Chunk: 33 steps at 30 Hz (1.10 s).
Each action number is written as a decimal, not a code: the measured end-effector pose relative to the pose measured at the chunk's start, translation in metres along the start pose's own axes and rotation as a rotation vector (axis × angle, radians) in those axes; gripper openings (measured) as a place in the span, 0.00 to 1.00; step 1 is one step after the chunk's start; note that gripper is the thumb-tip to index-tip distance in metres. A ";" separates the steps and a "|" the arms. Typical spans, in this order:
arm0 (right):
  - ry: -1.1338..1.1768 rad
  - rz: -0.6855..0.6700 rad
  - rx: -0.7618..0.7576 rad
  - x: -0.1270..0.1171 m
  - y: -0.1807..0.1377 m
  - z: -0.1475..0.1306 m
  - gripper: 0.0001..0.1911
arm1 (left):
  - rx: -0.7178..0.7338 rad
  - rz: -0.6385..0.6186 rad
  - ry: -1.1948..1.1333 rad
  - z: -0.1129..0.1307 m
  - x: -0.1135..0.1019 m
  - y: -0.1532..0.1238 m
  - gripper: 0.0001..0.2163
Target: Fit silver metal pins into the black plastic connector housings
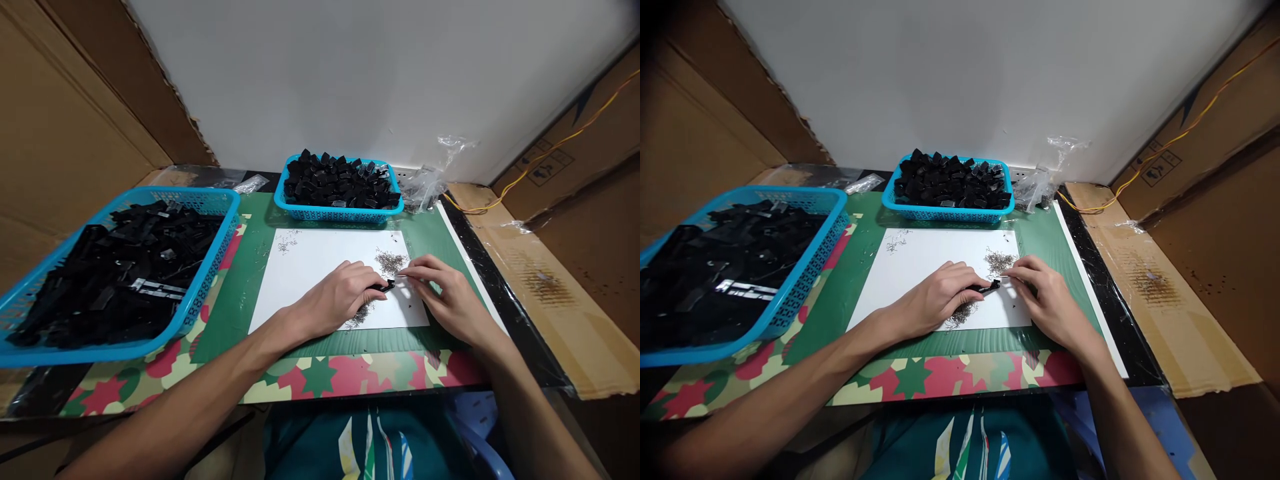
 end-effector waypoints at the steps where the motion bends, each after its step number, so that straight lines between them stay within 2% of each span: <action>1: -0.009 -0.011 -0.051 -0.001 0.000 -0.001 0.13 | 0.001 0.000 0.000 0.000 0.000 0.000 0.13; 4: -0.016 0.054 -0.062 -0.004 -0.003 0.000 0.11 | 0.003 -0.013 -0.014 0.000 0.001 -0.001 0.13; 6: 0.042 0.184 0.028 -0.004 -0.005 0.002 0.09 | 0.005 -0.022 -0.033 0.000 0.002 -0.001 0.13; 9: 0.285 0.346 0.186 0.001 -0.007 0.007 0.13 | 0.003 -0.028 -0.051 0.000 0.004 -0.001 0.14; 12: 0.481 0.321 0.277 0.008 -0.007 0.011 0.17 | 0.000 -0.019 -0.062 -0.001 0.005 0.000 0.14; 20: 0.533 0.294 0.306 0.011 -0.007 0.014 0.17 | 0.011 -0.016 -0.088 -0.002 0.006 0.001 0.15; 29: 0.340 0.299 0.261 0.014 -0.008 0.010 0.14 | 0.000 -0.006 -0.129 -0.003 0.008 0.002 0.13; 33: 0.272 0.350 0.218 0.017 -0.011 0.009 0.13 | -0.048 -0.010 -0.189 -0.006 0.010 0.004 0.12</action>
Point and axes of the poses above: each hand's wrist, its own y-axis towards the middle knuckle, its own x-axis out of the palm, z = x × y, the point moved 2 cm from there along y, towards the middle knuckle, and after that the axes turned 11 degrees about -x, right-handed, at the moved point
